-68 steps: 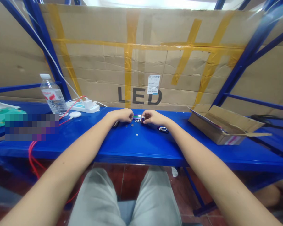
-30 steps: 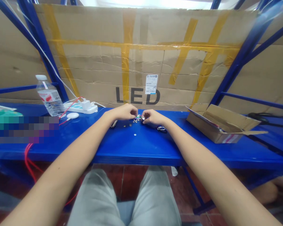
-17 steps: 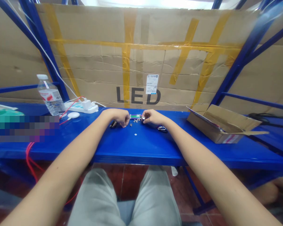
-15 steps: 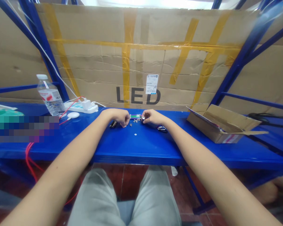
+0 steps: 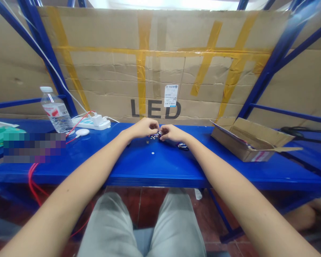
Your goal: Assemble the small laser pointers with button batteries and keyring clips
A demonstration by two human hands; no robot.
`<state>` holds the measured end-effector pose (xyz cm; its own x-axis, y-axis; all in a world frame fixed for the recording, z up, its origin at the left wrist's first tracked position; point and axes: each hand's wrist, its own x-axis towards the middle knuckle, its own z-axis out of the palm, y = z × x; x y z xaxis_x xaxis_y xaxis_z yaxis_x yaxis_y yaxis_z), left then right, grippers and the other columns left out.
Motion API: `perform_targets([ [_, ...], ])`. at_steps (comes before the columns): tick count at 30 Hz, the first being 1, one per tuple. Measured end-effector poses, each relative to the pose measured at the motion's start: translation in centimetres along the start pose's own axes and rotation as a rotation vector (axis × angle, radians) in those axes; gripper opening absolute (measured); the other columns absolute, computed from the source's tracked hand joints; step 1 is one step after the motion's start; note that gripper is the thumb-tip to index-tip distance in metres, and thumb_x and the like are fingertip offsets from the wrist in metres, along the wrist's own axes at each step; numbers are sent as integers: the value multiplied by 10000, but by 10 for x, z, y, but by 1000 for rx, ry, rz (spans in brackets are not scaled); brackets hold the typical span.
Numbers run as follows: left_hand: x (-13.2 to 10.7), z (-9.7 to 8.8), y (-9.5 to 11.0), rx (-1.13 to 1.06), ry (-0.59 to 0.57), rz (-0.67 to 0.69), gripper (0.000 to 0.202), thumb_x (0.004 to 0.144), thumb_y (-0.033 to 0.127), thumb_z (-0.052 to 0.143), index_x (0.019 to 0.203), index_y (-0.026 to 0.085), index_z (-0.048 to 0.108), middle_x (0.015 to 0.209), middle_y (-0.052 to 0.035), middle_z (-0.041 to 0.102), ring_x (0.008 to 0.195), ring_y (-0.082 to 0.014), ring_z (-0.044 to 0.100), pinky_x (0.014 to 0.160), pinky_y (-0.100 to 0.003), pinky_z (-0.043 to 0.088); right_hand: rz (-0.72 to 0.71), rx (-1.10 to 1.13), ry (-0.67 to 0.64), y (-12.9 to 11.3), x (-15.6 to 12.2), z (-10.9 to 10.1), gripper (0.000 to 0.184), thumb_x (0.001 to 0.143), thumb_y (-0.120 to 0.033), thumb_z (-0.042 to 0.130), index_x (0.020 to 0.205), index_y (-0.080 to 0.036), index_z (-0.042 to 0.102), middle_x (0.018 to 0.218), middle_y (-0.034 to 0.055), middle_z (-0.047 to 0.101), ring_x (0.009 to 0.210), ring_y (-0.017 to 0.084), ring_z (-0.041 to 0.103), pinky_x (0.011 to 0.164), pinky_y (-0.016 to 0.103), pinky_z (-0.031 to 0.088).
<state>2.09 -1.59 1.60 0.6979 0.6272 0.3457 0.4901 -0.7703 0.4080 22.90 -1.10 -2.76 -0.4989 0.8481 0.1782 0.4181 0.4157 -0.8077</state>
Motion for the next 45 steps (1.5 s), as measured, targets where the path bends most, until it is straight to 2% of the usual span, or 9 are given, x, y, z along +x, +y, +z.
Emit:
perform_targets([
  [8, 5, 16, 0, 183, 51, 114, 241, 831, 198, 527, 911, 140, 746, 815, -46, 747, 742, -149, 638, 691, -242, 440, -35, 6, -20, 2, 2, 1, 230, 643, -68, 653, 820, -179, 557, 740, -13, 642, 680, 154, 625, 680, 276, 524],
  [13, 4, 13, 0, 209, 89, 138, 240, 832, 188, 530, 921, 149, 749, 854, -53, 755, 771, -160, 651, 720, -247, 454, -38, 1, -11, 0, 1, 2, 234, 649, -55, 655, 815, -179, 547, 723, -21, 646, 671, 146, 628, 668, 257, 523],
  [17, 2, 5, -9, 236, 90, 69, 273, 826, 183, 512, 968, 157, 744, 899, -56, 752, 799, -167, 652, 726, -251, 453, 12, 14, 8, -2, 0, 2, 247, 656, -55, 692, 813, -184, 552, 711, -19, 677, 662, 149, 645, 658, 261, 530],
  [22, -1, -7, -23, 250, -114, -46, 242, 776, 201, 543, 915, 191, 741, 882, -34, 751, 795, -167, 652, 711, -241, 440, 46, 84, 3, -2, -1, 0, 253, 669, -58, 721, 818, -184, 559, 726, -3, 695, 661, 153, 662, 664, 285, 551],
  [29, -6, -12, -24, 77, -481, -257, 190, 691, 316, 681, 844, 212, 726, 721, -19, 716, 639, -165, 625, 579, -241, 414, 53, 82, -2, -2, -1, -1, 262, 673, -58, 733, 818, -181, 553, 717, -4, 692, 643, 143, 658, 646, 275, 547],
  [31, -6, -10, -23, 78, -516, -261, 153, 679, 301, 698, 802, 210, 714, 677, -14, 695, 629, -165, 617, 577, -242, 410, 52, 72, -3, -4, -2, -1, 253, 677, -39, 714, 816, -178, 556, 713, -5, 689, 638, 140, 654, 638, 268, 540],
  [34, -5, -6, -20, 117, -413, -224, 97, 715, 265, 661, 777, 201, 701, 672, -11, 690, 647, -165, 617, 593, -245, 409, 51, 61, -1, -6, -2, 0, 248, 676, -16, 696, 813, -173, 561, 711, -1, 687, 623, 142, 647, 634, 275, 533],
  [40, 1, 3, -5, 30, 22, 1, 210, 799, 238, 602, 942, 162, 735, 882, -39, 740, 818, -169, 646, 729, -254, 463, 45, 89, -3, -10, -4, 3, 225, 668, -18, 692, 796, -165, 580, 720, 1, 682, 643, 148, 649, 669, 290, 549],
  [45, 5, 10, -1, -5, 84, 76, 204, 808, 223, 636, 951, 166, 770, 903, -44, 737, 835, -166, 649, 790, -271, 486, 21, 148, -41, -8, -2, 4, 234, 658, -33, 698, 841, -153, 616, 710, -7, 674, 661, 156, 656, 691, 299, 567],
])
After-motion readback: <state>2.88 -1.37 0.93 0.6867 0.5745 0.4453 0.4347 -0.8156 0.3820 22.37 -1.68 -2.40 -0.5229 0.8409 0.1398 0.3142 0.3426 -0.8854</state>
